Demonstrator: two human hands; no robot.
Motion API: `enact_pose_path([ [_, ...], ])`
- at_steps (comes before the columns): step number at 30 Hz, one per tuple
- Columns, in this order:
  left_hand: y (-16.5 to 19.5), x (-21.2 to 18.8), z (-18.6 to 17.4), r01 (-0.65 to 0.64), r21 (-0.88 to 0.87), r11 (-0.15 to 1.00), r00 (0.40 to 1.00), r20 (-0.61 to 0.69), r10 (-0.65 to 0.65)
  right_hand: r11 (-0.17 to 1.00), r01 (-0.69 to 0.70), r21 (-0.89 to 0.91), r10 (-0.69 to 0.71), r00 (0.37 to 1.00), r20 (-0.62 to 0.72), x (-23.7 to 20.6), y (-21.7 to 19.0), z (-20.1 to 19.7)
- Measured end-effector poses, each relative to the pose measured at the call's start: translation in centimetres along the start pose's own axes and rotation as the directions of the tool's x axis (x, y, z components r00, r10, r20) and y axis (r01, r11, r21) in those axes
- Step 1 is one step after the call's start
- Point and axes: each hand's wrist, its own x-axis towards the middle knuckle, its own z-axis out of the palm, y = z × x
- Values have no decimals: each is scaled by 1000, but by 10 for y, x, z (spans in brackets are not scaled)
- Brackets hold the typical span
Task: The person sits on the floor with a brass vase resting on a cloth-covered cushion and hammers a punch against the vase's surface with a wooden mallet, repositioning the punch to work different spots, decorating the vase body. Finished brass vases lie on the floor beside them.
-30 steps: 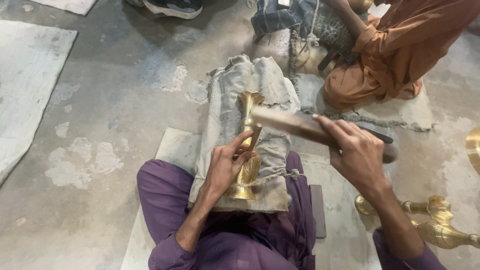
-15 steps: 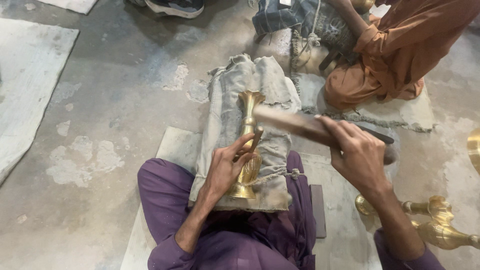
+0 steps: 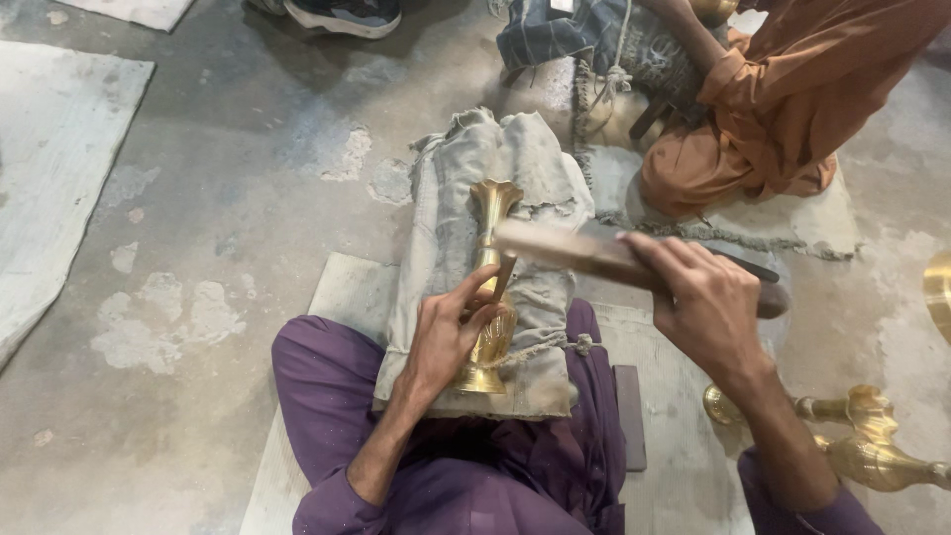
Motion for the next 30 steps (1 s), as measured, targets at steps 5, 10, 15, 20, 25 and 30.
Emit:
enact_pose_path([
  [5, -2, -2, 1, -13, -2, 1000, 1000, 2, 13, 988, 99, -118, -87, 991, 103, 1, -3, -6],
  [10, 1, -3, 1, -4, -12, 1000, 1000, -28, 4, 958, -80, 276, 83, 997, 1, 0, -5, -6],
  [15, 5, -4, 1, 12, 26, 1000, 998, -54, -10, 998, 34, -53, -34, 999, 12, 3, -2, -1],
  [20, 4, -7, 1, -21, -9, 1000, 997, -72, 20, 979, -21, 203, 4, 996, 85, 5, -2, -6],
  [25, 1, -8, 4, -8, 21, 1000, 998, -62, 10, 974, -69, 217, 77, 997, -30, 8, -13, -7],
  [30, 3, -8, 4, 13, 30, 999, 999, -53, -12, 997, 61, -50, -58, 996, 69, 10, -17, -11],
])
